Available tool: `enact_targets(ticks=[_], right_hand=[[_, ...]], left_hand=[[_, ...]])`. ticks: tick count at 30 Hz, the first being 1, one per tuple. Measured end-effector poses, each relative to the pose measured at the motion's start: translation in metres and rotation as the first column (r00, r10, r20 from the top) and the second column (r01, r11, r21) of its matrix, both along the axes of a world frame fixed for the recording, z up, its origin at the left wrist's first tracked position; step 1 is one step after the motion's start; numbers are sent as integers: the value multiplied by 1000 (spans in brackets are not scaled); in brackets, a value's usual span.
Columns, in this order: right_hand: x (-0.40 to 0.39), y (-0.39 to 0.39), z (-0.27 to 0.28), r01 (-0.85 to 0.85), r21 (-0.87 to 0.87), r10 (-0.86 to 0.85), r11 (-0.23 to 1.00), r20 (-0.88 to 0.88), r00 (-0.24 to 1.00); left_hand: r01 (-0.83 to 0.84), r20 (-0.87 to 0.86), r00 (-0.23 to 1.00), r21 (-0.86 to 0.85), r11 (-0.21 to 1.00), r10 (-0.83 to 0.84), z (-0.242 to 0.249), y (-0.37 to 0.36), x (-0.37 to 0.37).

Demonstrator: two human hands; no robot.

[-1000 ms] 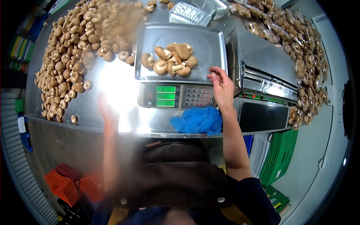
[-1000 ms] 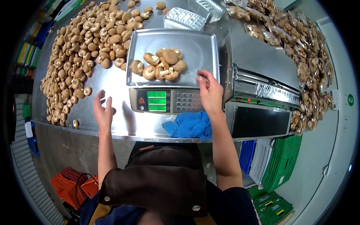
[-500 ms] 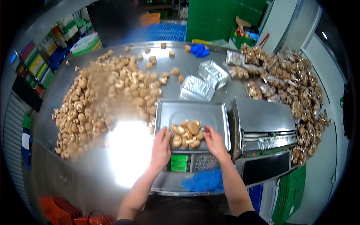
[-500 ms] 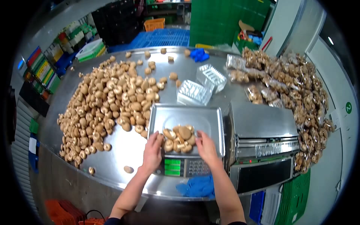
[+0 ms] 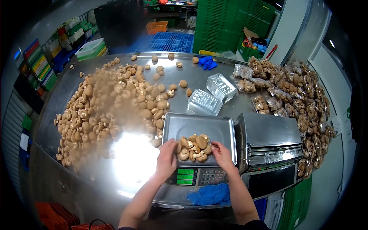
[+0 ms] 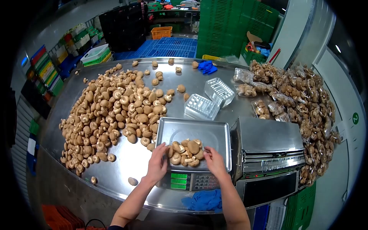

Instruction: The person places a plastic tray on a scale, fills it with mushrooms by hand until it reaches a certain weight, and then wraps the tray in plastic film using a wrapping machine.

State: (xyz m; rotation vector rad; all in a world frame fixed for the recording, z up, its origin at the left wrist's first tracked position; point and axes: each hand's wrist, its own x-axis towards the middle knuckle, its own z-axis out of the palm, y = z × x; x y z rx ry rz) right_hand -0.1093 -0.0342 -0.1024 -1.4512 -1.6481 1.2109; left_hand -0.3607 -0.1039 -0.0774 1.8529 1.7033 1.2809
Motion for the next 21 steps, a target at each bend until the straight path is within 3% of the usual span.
enact_targets(ticks=[2, 3, 6, 8, 10, 12, 14, 16, 17, 18, 21], right_hand=[[7, 7, -11, -6, -55, 2, 998, -68, 998], [7, 11, -8, -56, -77, 49, 995, -97, 994], [-1, 14, 7, -75, -71, 80, 995, 70, 994], [-9, 16, 4, -84, -37, 87, 996, 74, 993], [-13, 14, 5, -62, 48, 55, 997, 149, 987], [-12, 9, 20, -36, 47, 29, 998, 152, 988], [-5, 2, 26, 3, 9, -3, 1000, 39, 999], [4, -7, 40, 42, 60, -44, 997, 26, 999], [9, -10, 52, 41, 54, -42, 998, 27, 999], [17, -13, 64, 38, 51, -40, 998, 26, 999], [57, -15, 83, 0, 119, -1, 993, 8, 1000]], left_hand=[[-142, 97, 983, -124, 982, 155, -10, -9, -6], [-153, 200, 955, -293, 944, 217, -7, -9, -8], [-104, 126, 978, -403, 909, 168, -25, -2, -13], [-85, 176, 967, -457, 885, 184, -35, 5, -15], [-70, 253, 943, -485, 872, 217, -42, 7, -14], [6, 556, 791, -423, 906, 255, -45, 2, -10], [40, 648, 730, -360, 932, 218, -26, -2, -5], [123, 682, 720, -304, 945, 126, 6, -8, 0], [23, 437, 885, -390, 921, 163, 12, -5, 2], [95, 536, 829, -412, 906, 156, 40, -9, 15], [99, 528, 840, -375, 922, 125, 46, -10, 42]])
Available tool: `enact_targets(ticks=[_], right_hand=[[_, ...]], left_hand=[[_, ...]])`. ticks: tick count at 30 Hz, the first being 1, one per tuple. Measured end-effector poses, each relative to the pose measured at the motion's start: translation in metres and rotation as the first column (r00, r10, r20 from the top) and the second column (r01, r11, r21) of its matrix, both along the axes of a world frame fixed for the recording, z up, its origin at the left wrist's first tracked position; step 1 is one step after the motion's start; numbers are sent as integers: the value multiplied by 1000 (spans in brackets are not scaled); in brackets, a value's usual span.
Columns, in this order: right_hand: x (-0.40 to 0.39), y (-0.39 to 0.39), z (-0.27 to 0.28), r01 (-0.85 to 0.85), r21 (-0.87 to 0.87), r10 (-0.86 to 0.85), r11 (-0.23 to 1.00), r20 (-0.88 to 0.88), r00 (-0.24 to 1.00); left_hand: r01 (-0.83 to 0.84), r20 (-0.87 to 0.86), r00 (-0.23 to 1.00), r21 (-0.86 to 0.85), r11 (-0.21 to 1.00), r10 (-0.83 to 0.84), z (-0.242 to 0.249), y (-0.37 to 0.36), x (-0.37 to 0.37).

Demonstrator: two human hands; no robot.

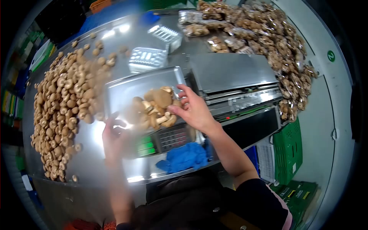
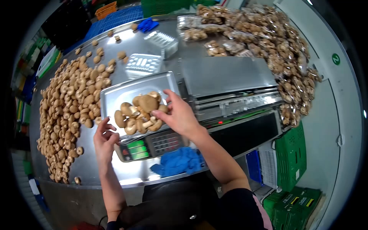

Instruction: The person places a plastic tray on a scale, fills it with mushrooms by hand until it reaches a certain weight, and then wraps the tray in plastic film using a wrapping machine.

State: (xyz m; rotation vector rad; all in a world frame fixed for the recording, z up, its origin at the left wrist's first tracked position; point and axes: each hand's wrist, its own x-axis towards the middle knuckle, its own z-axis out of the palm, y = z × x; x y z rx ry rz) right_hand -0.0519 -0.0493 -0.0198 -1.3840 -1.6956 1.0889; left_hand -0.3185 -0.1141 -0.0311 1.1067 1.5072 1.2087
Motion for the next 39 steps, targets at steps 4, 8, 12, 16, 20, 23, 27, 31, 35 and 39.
enact_targets(ticks=[4, 8, 12, 16, 20, 23, 27, 31, 35, 39], right_hand=[[82, 5, 18, 21, 78, -24, 997, 33, 999], [188, 26, 20, 128, 56, -131, 990, 56, 990], [291, 60, 8, 207, 72, -214, 976, 105, 971], [367, 88, 2, 208, 136, -227, 969, 150, 962], [408, 110, -10, 190, 142, -219, 971, 228, 949], [420, 116, -17, 151, 123, -177, 981, 242, 954], [422, 112, -14, 84, 99, -106, 991, 245, 964], [422, 119, -20, 34, 91, -53, 995, 216, 975], [441, 90, -3, -81, 126, 45, 989, 262, 964], [503, 53, 19, -388, 332, 67, 860, 679, 731]], left_hand=[[-8, 53, 999, 8, 1000, 8, 28, 13, 90], [121, 31, 992, 70, 990, -123, 25, 57, 186], [238, -19, 971, 87, 967, -237, 15, 111, 283], [307, -104, 947, 25, 951, -303, -3, 160, 358], [315, -138, 938, -40, 948, -317, -10, 177, 401], [276, -240, 930, -50, 960, -280, -25, 181, 406], [295, -203, 930, -83, 952, -306, -27, 181, 395], [337, -233, 906, -107, 936, -353, -19, 176, 391], [426, -520, 794, 103, 899, -317, -13, 144, 362], [720, -927, 327, 119, 683, -184, 22, 98, 309]])
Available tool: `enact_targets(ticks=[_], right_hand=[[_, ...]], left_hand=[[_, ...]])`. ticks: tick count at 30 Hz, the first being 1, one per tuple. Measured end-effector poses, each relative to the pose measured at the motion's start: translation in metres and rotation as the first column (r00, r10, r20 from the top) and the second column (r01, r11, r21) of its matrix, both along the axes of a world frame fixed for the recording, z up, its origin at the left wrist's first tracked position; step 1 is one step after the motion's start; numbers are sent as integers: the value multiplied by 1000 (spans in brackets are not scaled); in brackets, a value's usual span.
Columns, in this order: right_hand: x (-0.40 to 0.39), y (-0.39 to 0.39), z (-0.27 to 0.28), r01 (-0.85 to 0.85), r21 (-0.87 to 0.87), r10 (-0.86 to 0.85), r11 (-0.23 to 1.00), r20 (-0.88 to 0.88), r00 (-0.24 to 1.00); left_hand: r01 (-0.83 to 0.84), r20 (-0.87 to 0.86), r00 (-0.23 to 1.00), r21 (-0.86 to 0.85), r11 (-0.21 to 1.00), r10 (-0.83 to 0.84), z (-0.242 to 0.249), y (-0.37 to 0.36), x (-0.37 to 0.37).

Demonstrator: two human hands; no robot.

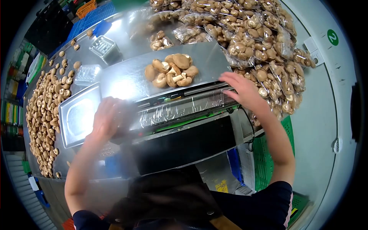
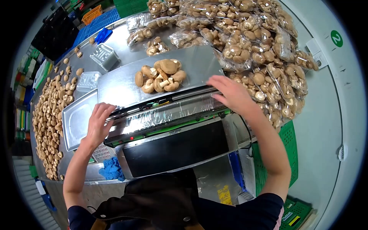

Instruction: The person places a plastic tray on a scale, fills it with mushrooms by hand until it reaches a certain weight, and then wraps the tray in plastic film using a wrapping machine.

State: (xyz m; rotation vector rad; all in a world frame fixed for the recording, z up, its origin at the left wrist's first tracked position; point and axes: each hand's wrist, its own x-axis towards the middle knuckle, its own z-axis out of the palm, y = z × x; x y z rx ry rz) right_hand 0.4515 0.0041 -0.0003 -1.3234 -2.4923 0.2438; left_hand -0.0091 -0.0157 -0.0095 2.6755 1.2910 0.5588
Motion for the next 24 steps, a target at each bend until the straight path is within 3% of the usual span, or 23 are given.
enact_targets(ticks=[2, 5, 6, 9, 10, 11, 12, 13, 14, 16, 17, 18, 19, 20, 21, 22, 23, 24], right_hand=[[18, -5, 2, -70, -8, 70, 998, 248, 966], [3, 6, -8, -171, 7, 167, 985, 191, 967], [-6, 9, -15, -208, 10, 204, 978, 168, 964], [-1, 0, -37, -172, 5, 170, 985, -194, 966], [5, -6, -40, -161, -10, 151, 987, -302, 941], [7, -24, -20, -26, -277, -78, 961, -359, 930], [7, -45, 12, 86, -529, -308, 844, -348, 885], [7, -56, 27, 51, -514, -308, 856, -430, 849], [7, -57, 43, 20, -489, -304, 872, -509, 805], [3, -33, 78, 49, -12, -48, 999, -478, 877], [-3, -16, 83, 201, -15, -161, 979, -660, 734], [-15, 4, 85, 348, -53, -245, 936, -807, 537], [-34, 34, 85, 265, 8, -142, 964, -828, 543], [-50, 66, 86, 180, 74, -36, 981, -841, 540], [-52, 98, 65, 145, -27, -119, 989, -723, 681], [-58, 126, 32, 206, 73, -146, 976, -485, 862], [-62, 147, -5, 233, 186, -195, 954, -204, 959], [-59, 158, -36, 88, -42, -96, 995, -250, 964]], left_hand=[[99, -114, 989, 53, 994, -92, 5, -7, -9], [231, -210, 950, -19, 973, -230, 20, -1, 24], [181, -265, 943, -106, 978, -203, 25, 0, 37], [237, -89, 967, -45, 970, -240, -2, 0, 26], [186, 35, 982, -104, 977, -184, -3, -14, 15], [140, 155, 981, -163, 977, -114, 0, -29, 4], [93, 249, 968, -237, 967, -32, 8, -44, -6], [17, 195, 979, -386, 922, 64, 26, -57, -15], [-1, 365, 918, -386, 922, 154, 38, -54, -19], [-2, 683, 684, -348, 937, 255, 64, -49, -26], [111, 792, 599, -230, 967, 120, 87, -23, -15], [92, 885, 444, -197, 976, 137, 90, -1, -17], [-16, 913, 375, -169, 985, 163, 87, 28, -3], [-76, 905, 412, -87, 993, 111, 75, 68, 18], [-174, 807, 546, -155, 973, 226, 45, 103, 22], [-82, 750, 601, -286, 955, 276, 17, 127, 31], [-84, 684, 637, -396, 915, 355, -32, 139, 38], [-92, 609, 671, -498, 862, 423, -64, 147, 43]])
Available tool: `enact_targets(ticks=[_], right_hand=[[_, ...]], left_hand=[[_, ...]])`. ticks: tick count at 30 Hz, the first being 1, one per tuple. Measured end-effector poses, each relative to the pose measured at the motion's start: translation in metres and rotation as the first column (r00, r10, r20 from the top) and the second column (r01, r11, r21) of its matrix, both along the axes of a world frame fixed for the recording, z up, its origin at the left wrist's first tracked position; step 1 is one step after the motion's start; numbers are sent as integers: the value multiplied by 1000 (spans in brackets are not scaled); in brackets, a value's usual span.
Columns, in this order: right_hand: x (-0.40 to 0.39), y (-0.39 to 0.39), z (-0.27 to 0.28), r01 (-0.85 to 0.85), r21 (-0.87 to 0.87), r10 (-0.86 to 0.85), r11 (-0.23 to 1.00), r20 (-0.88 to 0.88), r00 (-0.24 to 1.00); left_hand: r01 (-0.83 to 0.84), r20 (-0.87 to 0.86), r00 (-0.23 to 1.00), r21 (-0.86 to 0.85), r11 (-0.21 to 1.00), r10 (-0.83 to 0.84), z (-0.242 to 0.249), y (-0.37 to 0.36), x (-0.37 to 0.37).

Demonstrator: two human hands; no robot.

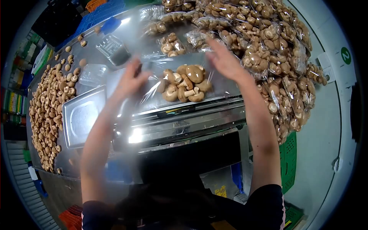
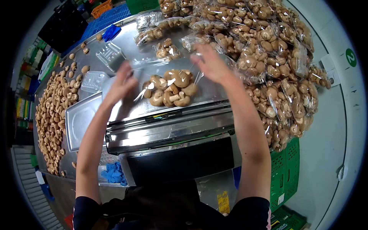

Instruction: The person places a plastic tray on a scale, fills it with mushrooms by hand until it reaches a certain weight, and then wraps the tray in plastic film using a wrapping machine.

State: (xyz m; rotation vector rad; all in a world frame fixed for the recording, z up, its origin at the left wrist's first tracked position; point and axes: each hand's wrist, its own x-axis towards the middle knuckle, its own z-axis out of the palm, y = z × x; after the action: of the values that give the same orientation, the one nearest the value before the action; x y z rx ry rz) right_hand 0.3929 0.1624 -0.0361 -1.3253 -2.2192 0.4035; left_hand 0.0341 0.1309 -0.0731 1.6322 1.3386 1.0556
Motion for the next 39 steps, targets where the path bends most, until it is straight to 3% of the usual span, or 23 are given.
enact_targets(ticks=[1, 3, 5, 6, 8, 10, 11, 14, 15, 17, 19, 20, 22, 23, 26, 28, 29, 31, 32, 34, 36, 38, 39], right_hand=[[-10, -8, -8, 62, -172, -40, 983, 126, 991], [-7, -30, 1, 4, -224, 1, 975, 22, 1000], [-10, -52, 22, -23, -381, -34, 924, -142, 989], [-9, -66, 39, -65, -477, -61, 877, -244, 968], [-6, -101, 59, -101, -549, -122, 830, -356, 927], [-6, -138, 80, -70, -604, -199, 794, -368, 908], [-7, -159, 91, -53, -678, -266, 733, -357, 895], [-11, -217, 94, 4, -706, -271, 708, -267, 925], [-13, -233, 82, 24, -750, -337, 661, -267, 903], [-19, -257, 51, 57, -805, -437, 590, -259, 861], [-23, -275, 8, 145, -715, -460, 683, -268, 847], [-29, -281, -9, 210, -638, -470, 741, -269, 841], [-36, -295, -40, 356, -424, -446, 833, -134, 885], [-41, -300, -47, 404, -325, -484, 855, -219, 847], [-39, -310, -66, 563, -231, -589, 794, -60, 806], [-36, -308, -68, 583, -231, -626, 779, -260, 735], [-33, -311, -62, 573, -299, -639, 763, -214, 739], [-29, -321, -41, 528, -410, -620, 744, -130, 774], [-28, -329, -32, 488, -456, -585, 744, -92, 806], [-24, -356, -31, 404, -502, -466, 764, 4, 885], [-25, -384, -36, 361, -435, -371, 825, 66, 926], [-19, -420, -75, 322, -436, -297, 840, 127, 946], [-25, -436, -99, 229, -297, -141, 927, 290, 947]], left_hand=[[106, -295, 952, 81, 991, -78, 9, -10, 5], [207, -500, 852, 51, 977, -155, 30, -30, 13], [165, -353, 916, -98, 981, -190, 52, -45, 15], [154, -390, 873, -348, 925, -292, 85, -54, 23], [287, -84, 937, -375, 882, -340, 79, -75, 15], [352, 327, 923, -512, 783, -201, 108, -110, 23], [373, 358, 914, -559, 740, -190, 120, -129, 23], [494, 444, 862, -635, 594, -242, 122, -174, 20], [337, 420, 908, -745, 575, 13, 110, -198, 24], [209, 264, 964, -716, 666, -18, 84, -227, 33], [64, 48, 998, -616, 785, -43, 52, -245, 37], [-13, 77, 995, -557, 830, 67, 32, -255, 41], [-100, -213, 976, -296, 950, 37, -5, -267, 34], [-132, -310, 948, -188, 973, 68, -18, -272, 30], [-137, -486, 860, 70, 988, 154, -37, -281, 20], [-173, -428, 891, -10, 985, 152, -49, -284, 0], [-220, -339, 927, -153, 963, 157, -37, -285, -4], [-349, -73, 929, -507, 788, 364, 7, -291, 0], [-274, -39, 952, -550, 789, 303, -4, -301, -25], [-310, -212, 951, -672, 673, 226, -6, -326, -60], [-181, -252, 968, -691, 700, 2, -46, -376, -118], [-87, -336, 931, -587, 805, -145, -44, -392, -103], [-38, -387, 900, -528, 849, -201, -42, -398, -94]])
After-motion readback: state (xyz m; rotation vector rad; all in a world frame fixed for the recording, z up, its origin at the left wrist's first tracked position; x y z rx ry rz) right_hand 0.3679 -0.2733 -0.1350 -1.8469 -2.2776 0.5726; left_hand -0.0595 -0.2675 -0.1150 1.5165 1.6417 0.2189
